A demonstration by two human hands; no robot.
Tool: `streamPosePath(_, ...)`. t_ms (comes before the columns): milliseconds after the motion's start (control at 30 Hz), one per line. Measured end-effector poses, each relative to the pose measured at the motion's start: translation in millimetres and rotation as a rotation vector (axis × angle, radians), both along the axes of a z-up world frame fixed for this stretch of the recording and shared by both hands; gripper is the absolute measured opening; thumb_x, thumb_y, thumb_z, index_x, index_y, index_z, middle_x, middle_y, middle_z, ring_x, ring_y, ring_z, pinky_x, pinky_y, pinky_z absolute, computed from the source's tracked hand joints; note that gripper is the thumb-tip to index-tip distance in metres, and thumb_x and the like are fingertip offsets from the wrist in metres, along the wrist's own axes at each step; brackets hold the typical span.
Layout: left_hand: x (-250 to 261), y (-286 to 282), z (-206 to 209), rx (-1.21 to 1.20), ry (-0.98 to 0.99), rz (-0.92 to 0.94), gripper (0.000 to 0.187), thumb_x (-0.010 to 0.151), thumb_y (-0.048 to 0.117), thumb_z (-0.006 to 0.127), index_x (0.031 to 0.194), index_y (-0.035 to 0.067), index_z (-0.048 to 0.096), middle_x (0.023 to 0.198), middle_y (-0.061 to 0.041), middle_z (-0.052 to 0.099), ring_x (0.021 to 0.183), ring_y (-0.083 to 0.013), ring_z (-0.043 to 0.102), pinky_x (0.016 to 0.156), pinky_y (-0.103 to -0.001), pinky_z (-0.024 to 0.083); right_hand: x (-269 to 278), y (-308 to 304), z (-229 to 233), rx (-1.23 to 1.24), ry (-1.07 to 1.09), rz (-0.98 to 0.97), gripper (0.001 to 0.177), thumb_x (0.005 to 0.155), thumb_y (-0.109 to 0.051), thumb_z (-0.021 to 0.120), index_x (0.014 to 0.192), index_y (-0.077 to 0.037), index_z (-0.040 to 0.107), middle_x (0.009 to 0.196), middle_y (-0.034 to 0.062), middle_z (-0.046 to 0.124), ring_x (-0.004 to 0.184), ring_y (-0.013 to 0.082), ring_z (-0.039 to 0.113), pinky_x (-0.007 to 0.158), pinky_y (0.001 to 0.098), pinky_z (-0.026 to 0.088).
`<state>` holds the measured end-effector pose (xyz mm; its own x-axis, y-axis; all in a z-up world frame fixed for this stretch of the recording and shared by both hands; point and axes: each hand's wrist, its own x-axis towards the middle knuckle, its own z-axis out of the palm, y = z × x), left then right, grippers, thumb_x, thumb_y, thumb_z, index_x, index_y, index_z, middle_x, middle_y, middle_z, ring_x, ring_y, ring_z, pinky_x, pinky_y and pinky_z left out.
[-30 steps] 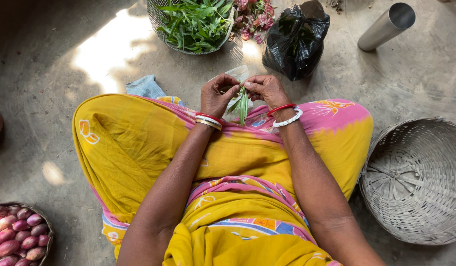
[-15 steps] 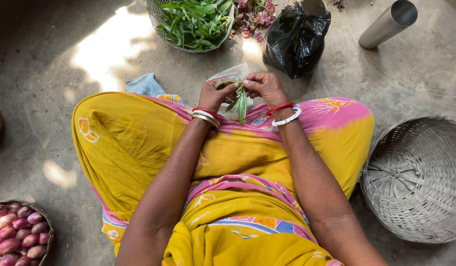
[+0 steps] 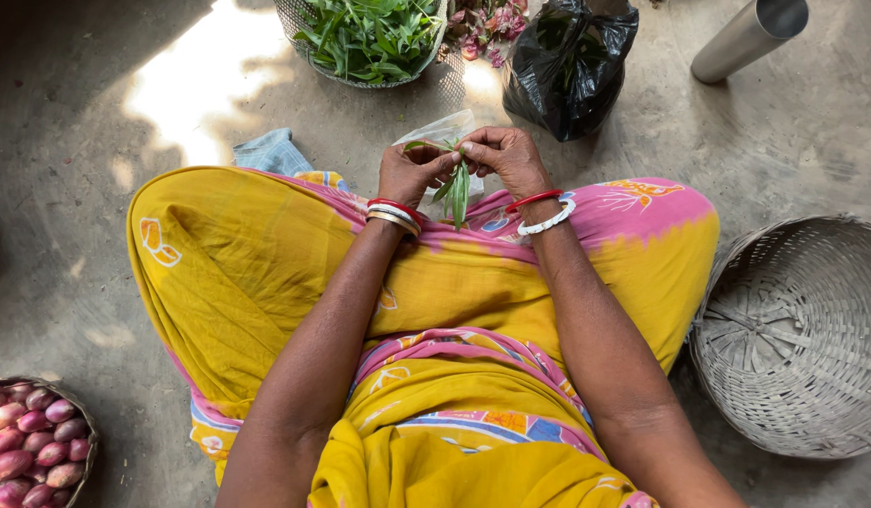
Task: The person sits on the floor and sorts green leafy vegetables by hand, picking up leaves from a basket, separating them, and placing them into a plastic bag. The person handles the leaves one at a time and occasionally adjusts the pile.
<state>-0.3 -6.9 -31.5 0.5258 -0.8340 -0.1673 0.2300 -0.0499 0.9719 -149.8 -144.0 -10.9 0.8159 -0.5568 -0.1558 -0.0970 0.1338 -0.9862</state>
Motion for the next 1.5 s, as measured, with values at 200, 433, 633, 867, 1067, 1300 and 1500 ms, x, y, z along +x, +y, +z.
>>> streamPosePath(200, 0.5, 0.1, -5.9, -0.056, 0.053, -0.002, 0.015, 0.085, 0.015, 0.084, 0.086, 0.002, 0.077, 0.075, -0.004, 0.074, 0.061, -0.0078, 0.065, 0.054, -0.022, 0.051, 1.4, 2.4, 6.3, -0.001, 0.023, -0.003, 0.014, 0.098, -0.019, 0.073, 0.1, -0.005, 0.077, 0.08, -0.0016, 0.072, 0.069, 0.0034, 0.064, 0.063, 0.0178, 0.051)
streamPosePath(433, -3.9, 1.5, 9.2, -0.057, -0.197, 0.136, 0.023, 0.088, 0.019, 0.085, 0.096, 0.002, 0.072, 0.086, -0.005, 0.074, 0.073, -0.0106, 0.069, 0.065, -0.023, 0.056, 2.3, 8.8, 17.5, -0.007, 0.068, -0.032, 0.014, 0.098, -0.019, 0.073, 0.094, -0.007, 0.075, 0.078, -0.002, 0.071, 0.069, 0.0045, 0.067, 0.062, 0.0181, 0.052)
streamPosePath(633, -10.1, 6.2, 34.5, -0.082, -0.384, 0.173, 0.041, 0.082, 0.012, 0.087, 0.117, 0.009, 0.065, 0.104, -0.004, 0.073, 0.089, -0.0106, 0.073, 0.074, -0.023, 0.06, 1.7, 8.2, 18.1, -0.018, 0.067, -0.049, 0.014, 0.098, -0.019, 0.073, 0.093, -0.007, 0.075, 0.077, -0.0012, 0.072, 0.068, 0.0046, 0.067, 0.06, 0.0181, 0.053)
streamPosePath(867, -10.5, 8.3, 34.0, -0.141, -0.521, 0.109, 0.026, 0.083, 0.006, 0.083, 0.108, 0.009, 0.077, 0.105, -0.003, 0.076, 0.093, -0.0103, 0.074, 0.076, -0.025, 0.058, 1.2, 3.0, 10.6, -0.022, 0.049, -0.046, 0.017, 0.098, -0.022, 0.074, 0.092, -0.006, 0.074, 0.076, 0.0007, 0.072, 0.065, 0.0039, 0.064, 0.06, 0.0184, 0.052)
streamPosePath(1067, -10.2, 6.4, 29.7, -0.088, -0.411, 0.046, 0.018, 0.083, 0.009, 0.079, 0.1, 0.007, 0.076, 0.092, 0.0, 0.078, 0.083, -0.0073, 0.072, 0.076, -0.023, 0.059, 0.0, -0.7, 4.2, -0.047, 0.05, -0.025, 0.017, 0.097, -0.021, 0.074, 0.09, -0.006, 0.073, 0.075, 0.0017, 0.072, 0.062, 0.0043, 0.063, 0.057, 0.0185, 0.049)
streamPosePath(1300, -10.2, 3.0, 26.6, -0.059, -0.28, 0.033, 0.016, 0.086, 0.014, 0.083, 0.097, 0.004, 0.074, 0.088, -0.001, 0.077, 0.08, -0.0062, 0.072, 0.073, -0.023, 0.059, 1.3, 1.1, 5.9, -0.092, 0.07, -0.034, 0.017, 0.097, -0.021, 0.075, 0.089, -0.006, 0.072, 0.073, 0.0007, 0.071, 0.061, 0.004, 0.063, 0.056, 0.0182, 0.049)
streamPosePath(1500, -8.3, 4.2, 20.0, -0.024, -0.295, -0.033, 0.014, 0.084, 0.01, 0.082, 0.094, 0.003, 0.075, 0.086, -0.002, 0.078, 0.079, -0.0065, 0.074, 0.076, -0.023, 0.061, 1.6, 5.2, 13.5, -0.143, 0.089, -0.049, 0.016, 0.097, -0.019, 0.075, 0.087, -0.007, 0.071, 0.074, -0.0011, 0.071, 0.062, 0.0027, 0.062, 0.057, 0.0182, 0.05)
